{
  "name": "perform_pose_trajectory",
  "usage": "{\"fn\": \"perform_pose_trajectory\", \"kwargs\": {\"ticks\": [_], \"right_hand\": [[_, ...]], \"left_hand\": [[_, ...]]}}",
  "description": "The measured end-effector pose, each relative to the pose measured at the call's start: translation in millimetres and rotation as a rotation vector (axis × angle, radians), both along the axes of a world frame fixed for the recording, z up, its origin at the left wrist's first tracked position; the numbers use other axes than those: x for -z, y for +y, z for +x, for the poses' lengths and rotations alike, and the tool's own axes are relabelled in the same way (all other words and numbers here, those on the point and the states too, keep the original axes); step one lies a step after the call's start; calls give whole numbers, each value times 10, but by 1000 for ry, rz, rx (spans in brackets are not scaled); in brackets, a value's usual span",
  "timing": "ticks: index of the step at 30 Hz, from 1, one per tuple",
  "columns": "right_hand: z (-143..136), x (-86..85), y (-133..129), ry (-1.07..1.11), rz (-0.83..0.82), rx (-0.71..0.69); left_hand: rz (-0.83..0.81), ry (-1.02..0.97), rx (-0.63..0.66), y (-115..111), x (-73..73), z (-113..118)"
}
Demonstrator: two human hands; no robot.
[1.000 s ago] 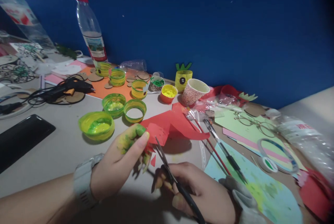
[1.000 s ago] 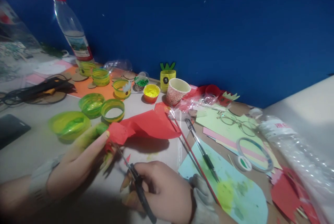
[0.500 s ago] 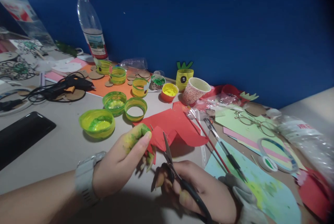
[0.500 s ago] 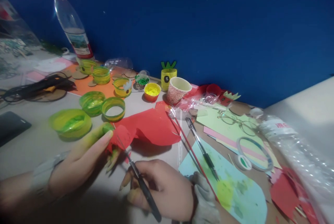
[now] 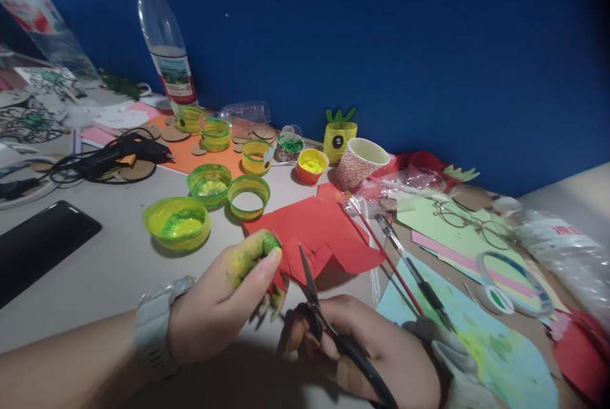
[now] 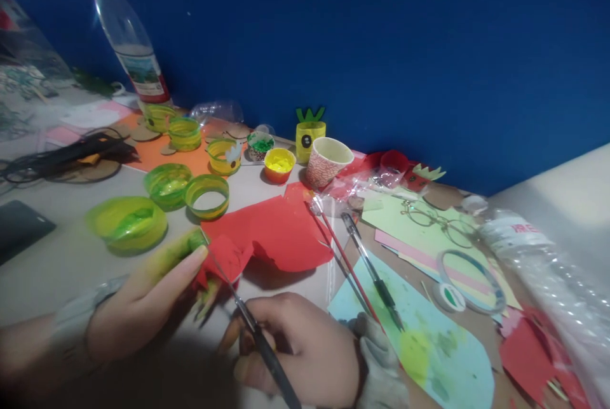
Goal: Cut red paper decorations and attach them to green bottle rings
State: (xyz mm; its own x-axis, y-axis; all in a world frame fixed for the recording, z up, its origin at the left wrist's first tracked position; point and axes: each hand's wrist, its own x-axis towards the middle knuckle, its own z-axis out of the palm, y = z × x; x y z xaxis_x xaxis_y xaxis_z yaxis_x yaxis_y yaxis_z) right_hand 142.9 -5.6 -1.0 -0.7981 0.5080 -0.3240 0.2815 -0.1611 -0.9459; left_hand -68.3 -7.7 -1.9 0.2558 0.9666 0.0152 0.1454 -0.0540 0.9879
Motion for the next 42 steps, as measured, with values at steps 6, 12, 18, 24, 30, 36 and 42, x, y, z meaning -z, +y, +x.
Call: {"fn": "perform_pose_trajectory", "kwargs": {"ticks": [6, 12, 18, 24, 30, 36, 42], "right_hand": [[-4, 17, 7, 19, 1, 18], [-19, 6, 5, 10, 16, 23], [-14, 3, 8, 11, 22, 19], [-23, -3, -28, -10, 51, 60], [-15, 25, -3, 11, 24, 25], [-16, 5, 21, -5, 24, 30], [-27, 23, 10, -34, 2, 22]], "left_hand": [[-54, -22, 91, 4, -3, -14], [-39, 5, 61, 19, 10, -5], [-39, -36, 98, 19, -9, -8], [-28, -37, 90, 5, -20, -4], [-23, -60, 98, 12, -24, 5], [-27, -70, 88, 23, -9, 2], [-28, -75, 77, 18, 9, 6]]}}
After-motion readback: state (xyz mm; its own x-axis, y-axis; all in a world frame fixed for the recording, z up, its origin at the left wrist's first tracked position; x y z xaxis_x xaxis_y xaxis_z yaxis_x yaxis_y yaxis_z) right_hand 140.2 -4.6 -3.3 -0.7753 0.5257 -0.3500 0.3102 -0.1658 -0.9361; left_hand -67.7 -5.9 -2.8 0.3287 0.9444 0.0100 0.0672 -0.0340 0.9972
